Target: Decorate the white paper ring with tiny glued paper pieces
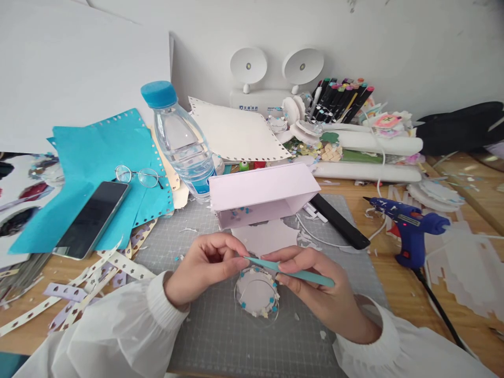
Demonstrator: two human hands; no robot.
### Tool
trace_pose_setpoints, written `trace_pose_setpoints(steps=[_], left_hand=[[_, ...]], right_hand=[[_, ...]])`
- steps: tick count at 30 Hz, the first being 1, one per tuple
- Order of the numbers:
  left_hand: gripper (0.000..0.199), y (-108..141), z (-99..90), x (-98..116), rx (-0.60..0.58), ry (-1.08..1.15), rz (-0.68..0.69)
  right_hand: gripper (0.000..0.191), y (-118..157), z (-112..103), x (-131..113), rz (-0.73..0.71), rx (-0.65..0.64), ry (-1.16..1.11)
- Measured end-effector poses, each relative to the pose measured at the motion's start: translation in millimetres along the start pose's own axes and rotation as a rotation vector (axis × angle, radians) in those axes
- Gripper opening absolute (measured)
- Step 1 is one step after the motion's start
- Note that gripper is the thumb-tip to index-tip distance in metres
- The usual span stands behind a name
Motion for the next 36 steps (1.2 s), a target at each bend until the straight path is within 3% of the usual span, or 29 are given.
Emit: trace_pose_setpoints(steps=[13,21,31,36], left_hand=[[0.001,-0.5,-2.4,1.2,0.052,0.018,0.042],[0.004,0.1,-2.2,1.0,0.066,-0.018,0.049],[0.003,1.0,-1.3,1.3,0.064,-0.118,0.025],[0.004,2.1,-0.1,2.3,0.044,-0.151,0.003]], right_hand=[[0.021,-1.7,1.2,0.2,-0.074,-0.004,0.074],[0.024,-0.5,-0.2,-1.3,-0.066,0.004,0.074],[0.014,0.6,-2.9,4.4,0.141,0.056,-0.157],[0.011,0.0,-2.4,2.3,0.147,0.037,-0.216]])
Point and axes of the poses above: each hand's wrist, its own y-axis away from the middle knuckle, its own z-axis out of the palm, x = y × z, the point moved 2 cm from there along -y, towards the middle knuckle, and after that the axes turned 8 degrees about y, right-handed, at the moved point
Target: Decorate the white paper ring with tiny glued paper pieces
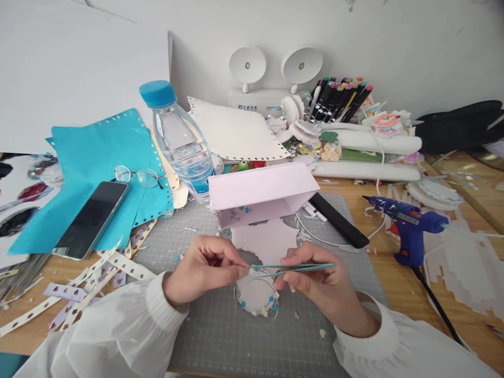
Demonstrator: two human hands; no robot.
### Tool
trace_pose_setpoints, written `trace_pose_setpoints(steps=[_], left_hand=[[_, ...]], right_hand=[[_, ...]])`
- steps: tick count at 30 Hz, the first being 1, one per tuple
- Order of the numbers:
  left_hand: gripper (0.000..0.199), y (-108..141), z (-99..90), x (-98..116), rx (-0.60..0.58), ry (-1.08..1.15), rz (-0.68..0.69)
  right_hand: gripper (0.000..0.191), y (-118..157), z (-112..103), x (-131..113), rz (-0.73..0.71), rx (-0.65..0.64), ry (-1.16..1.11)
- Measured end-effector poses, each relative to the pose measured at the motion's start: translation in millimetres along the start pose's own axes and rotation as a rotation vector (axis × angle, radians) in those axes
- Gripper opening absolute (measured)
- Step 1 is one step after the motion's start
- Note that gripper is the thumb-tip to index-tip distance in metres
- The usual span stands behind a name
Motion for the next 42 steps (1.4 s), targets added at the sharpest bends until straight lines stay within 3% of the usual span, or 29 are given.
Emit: trace_pose_setpoints(steps=[15,21,25,32,36,42], left_hand=[[0.008,0.9,3.1,2.7,-0.05,0.023,-0.055],[0.016,-1.7,-5.7,-1.1,0.006,0.106,-0.011],[0.017,-2.5,-5.4,0.0,0.028,0.166,-0.022],[0.027,-4.1,-3.0,-0.1,0.011,0.233,-0.062],[0.034,-3.6,-1.5,0.1,0.037,0.205,-0.043],[0.038,-2.2,1.2,-0.1,0.019,0.23,-0.051]], right_hand=[[0.005,-0.7,-5.2,8.1,-0.023,0.046,-0.069],[0.029,-10.6,-23.4,-1.0,-0.008,0.375,-0.156],[0.015,-12.8,-26.6,-4.2,0.018,0.407,-0.138],[0.013,-13.5,-27.5,-1.3,-0.059,0.411,0.066],[0.01,-18.3,-30.3,-6.3,-0.116,0.445,0.344],[0.015,-39.9,-14.3,-11.1,-0.167,0.343,0.601]])
Point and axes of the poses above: each hand's wrist, its own y-axis away from the middle knuckle, its own z-axis out of the palm, x = y × z, the point moved 2 cm from there along -y, towards the middle knuckle, and after that the axes turned 8 degrees about y, right-handed, at the moved point
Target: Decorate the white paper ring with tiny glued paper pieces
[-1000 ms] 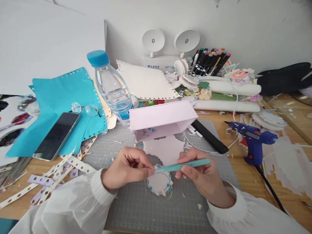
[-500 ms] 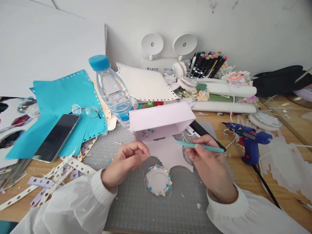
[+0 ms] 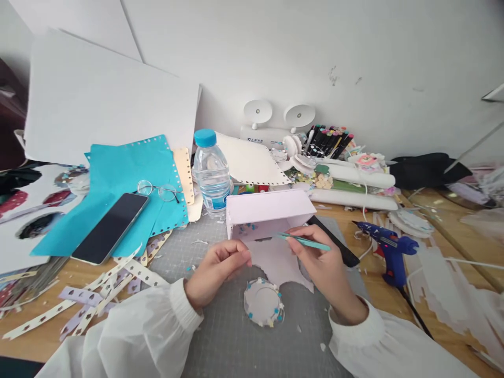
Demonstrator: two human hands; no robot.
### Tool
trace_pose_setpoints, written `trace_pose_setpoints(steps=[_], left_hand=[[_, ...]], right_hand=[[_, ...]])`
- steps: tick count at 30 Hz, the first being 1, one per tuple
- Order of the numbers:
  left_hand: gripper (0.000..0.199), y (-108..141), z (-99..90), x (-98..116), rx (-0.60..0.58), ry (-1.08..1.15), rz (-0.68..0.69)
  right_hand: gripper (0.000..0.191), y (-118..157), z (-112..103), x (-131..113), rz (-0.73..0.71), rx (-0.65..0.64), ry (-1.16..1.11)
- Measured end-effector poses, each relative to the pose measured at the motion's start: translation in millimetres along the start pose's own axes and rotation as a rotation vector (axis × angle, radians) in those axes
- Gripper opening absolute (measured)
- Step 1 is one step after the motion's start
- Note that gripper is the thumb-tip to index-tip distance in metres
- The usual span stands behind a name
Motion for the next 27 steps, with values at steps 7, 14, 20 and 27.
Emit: trace_pose_setpoints(steps=[7,14,20,27], left_hand=[[0.04,0.0,-5.3,0.0,0.123,-0.063,0.131],[0.023,0.5,-5.5,3.1,0.23,-0.111,0.192],[0.022,1.3,-4.8,3.3,0.203,-0.136,0.197],[0.027,1.1,-6.4,1.8,0.242,-0.228,0.197]], right_hand=[[0.014,-13.7,30.7,0.4,-0.156,-0.033,0.206],[0.012,-14.1,38.8,3.5,-0.193,-0.03,0.237],[0.011,-10.2,31.3,2.5,-0.155,0.031,0.215],[0.019,-3.5,7.5,3.8,0.102,0.068,-0.078]])
Point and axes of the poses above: each hand's wrist, its own y-axis away from the middle knuckle, its own z-axis out of the palm, x = y × z, the point moved 2 cm from there along -y, towards the middle knuckle, and after that the axes turned 8 degrees about y, right-handed, at the moved point
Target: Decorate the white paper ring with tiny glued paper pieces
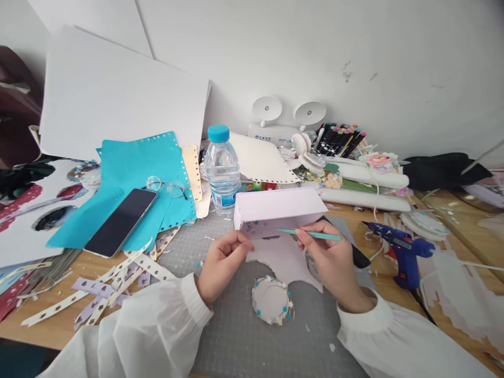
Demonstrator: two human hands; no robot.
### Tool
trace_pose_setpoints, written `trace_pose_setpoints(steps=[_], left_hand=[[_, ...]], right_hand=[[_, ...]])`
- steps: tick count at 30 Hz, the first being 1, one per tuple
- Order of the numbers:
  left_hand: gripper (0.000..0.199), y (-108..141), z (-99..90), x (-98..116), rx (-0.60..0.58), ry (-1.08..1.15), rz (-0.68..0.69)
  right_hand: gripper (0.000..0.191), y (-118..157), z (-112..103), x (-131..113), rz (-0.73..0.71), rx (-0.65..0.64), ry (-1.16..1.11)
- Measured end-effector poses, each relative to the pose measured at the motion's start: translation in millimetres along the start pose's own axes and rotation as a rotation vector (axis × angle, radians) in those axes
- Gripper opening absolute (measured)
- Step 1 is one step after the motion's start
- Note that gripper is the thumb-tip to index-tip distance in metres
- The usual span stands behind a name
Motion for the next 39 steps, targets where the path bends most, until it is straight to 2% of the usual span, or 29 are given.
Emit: trace_pose_setpoints(steps=[4,8,13,23,30,39], left_hand=[[0.039,0.7,1.7,1.7,-0.051,-0.121,0.021],[0.032,0.8,6.2,2.2,-0.141,-0.134,0.003],[0.022,0.9,7.0,-0.5,-0.178,-0.168,-0.011],[0.022,6.2,13.1,1.3,-0.304,-0.21,-0.079],[0.014,6.9,12.7,0.9,-0.324,-0.193,0.035],[0.012,8.8,11.7,3.2,-0.347,-0.199,0.061]], right_hand=[[0.021,9.0,-7.7,8.5,0.168,-0.025,-0.295],[0.02,20.6,-9.9,13.3,0.284,-0.047,-0.458],[0.014,28.1,-12.5,9.7,0.348,-0.114,-0.593],[0.017,36.3,-7.1,-2.2,0.377,-0.181,-0.592],[0.012,41.2,-4.7,-3.4,0.383,-0.222,-0.631],[0.01,44.5,-5.2,1.9,0.331,-0.253,-0.56]])
Point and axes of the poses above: each hand's wrist, its own y-axis away from the middle knuckle, its own z-axis out of the palm, x = y × z, the point moved 2 cm from there along -y, towards the middle knuckle, and after that the axes turned 8 degrees about y, right-handed, at the moved point
